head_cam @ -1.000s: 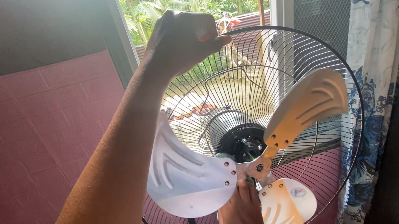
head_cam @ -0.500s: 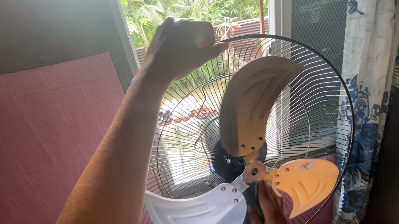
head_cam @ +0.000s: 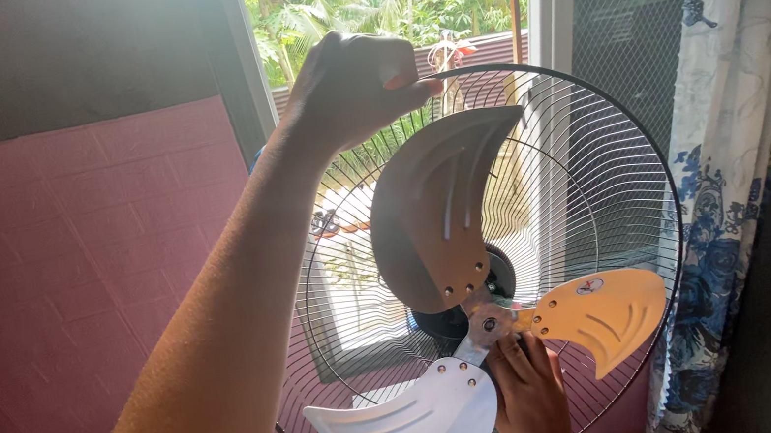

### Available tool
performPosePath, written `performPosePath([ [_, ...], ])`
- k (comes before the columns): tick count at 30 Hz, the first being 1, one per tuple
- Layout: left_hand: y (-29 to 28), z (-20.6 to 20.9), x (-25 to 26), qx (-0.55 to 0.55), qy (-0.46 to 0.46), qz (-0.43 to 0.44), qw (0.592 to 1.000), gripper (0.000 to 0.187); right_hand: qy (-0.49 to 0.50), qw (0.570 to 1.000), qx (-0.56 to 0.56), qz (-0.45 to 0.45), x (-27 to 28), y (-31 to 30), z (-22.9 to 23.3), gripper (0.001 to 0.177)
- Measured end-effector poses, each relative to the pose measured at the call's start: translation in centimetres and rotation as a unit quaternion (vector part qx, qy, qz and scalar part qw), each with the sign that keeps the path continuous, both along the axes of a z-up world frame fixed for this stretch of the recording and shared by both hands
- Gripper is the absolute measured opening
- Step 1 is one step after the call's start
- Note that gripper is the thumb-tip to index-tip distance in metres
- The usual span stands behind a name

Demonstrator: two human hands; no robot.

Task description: The person wipes the blades and front grille of a standing fan using a green cloth. They rotate the fan head to access different sections and continue wiping the blades and grille throughout the clip.

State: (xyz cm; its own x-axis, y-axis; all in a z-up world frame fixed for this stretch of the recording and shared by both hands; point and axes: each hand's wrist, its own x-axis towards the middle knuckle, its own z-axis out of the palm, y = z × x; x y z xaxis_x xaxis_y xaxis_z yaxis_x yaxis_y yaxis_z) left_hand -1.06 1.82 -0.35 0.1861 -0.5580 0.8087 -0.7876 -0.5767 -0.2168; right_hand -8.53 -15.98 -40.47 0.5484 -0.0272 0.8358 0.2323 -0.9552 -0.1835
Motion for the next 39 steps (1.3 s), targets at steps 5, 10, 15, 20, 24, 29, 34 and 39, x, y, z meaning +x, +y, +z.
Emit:
performPosePath([
  [5, 0.3, 0.1, -0.3, 0.007, 0.019, 0.004, 1.0, 0.046, -0.023, 0.998, -0.049, 0.025, -0.8, -1.0, 0.6, 0.042],
  [10, 0.1, -0.1, -0.2, 0.005, 0.021, 0.022, 1.0, 0.044, -0.028, 0.985, -0.149, 0.086, 0.7, -2.4, -1.9, 0.032],
  [15, -0.1, -0.1, 0.2, 0.023, 0.0, 0.022, 0.999, 0.044, -0.156, 0.974, -0.164, 0.017, 3.6, -4.8, -9.2, 0.028],
  [20, -0.1, -0.3, -0.8, 0.002, 0.088, 0.046, 0.995, 0.044, -0.319, 0.847, -0.393, -0.161, 10.0, -13.3, -13.1, 0.044],
  [24, 0.1, -0.3, -1.5, -0.002, 0.079, 0.034, 0.996, 0.047, 0.048, 0.978, 0.014, 0.204, 7.1, -18.1, -7.6, 0.064],
  [29, 0.1, -0.3, -1.4, 0.001, 0.065, 0.029, 0.997, 0.046, -0.037, 0.879, 0.401, 0.255, -7.4, -12.0, 9.6, 0.065],
  [34, 0.2, -0.3, -1.6, 0.016, 0.047, 0.014, 0.999, 0.035, -0.276, 0.92, 0.152, 0.234, -8.5, -4.5, 24.4, 0.055],
  [39, 0.3, -0.4, -2.1, 0.021, 0.065, 0.041, 0.997, 0.03, -0.31, 0.932, -0.121, 0.143, -4.5, -1.9, 34.0, 0.044],
])
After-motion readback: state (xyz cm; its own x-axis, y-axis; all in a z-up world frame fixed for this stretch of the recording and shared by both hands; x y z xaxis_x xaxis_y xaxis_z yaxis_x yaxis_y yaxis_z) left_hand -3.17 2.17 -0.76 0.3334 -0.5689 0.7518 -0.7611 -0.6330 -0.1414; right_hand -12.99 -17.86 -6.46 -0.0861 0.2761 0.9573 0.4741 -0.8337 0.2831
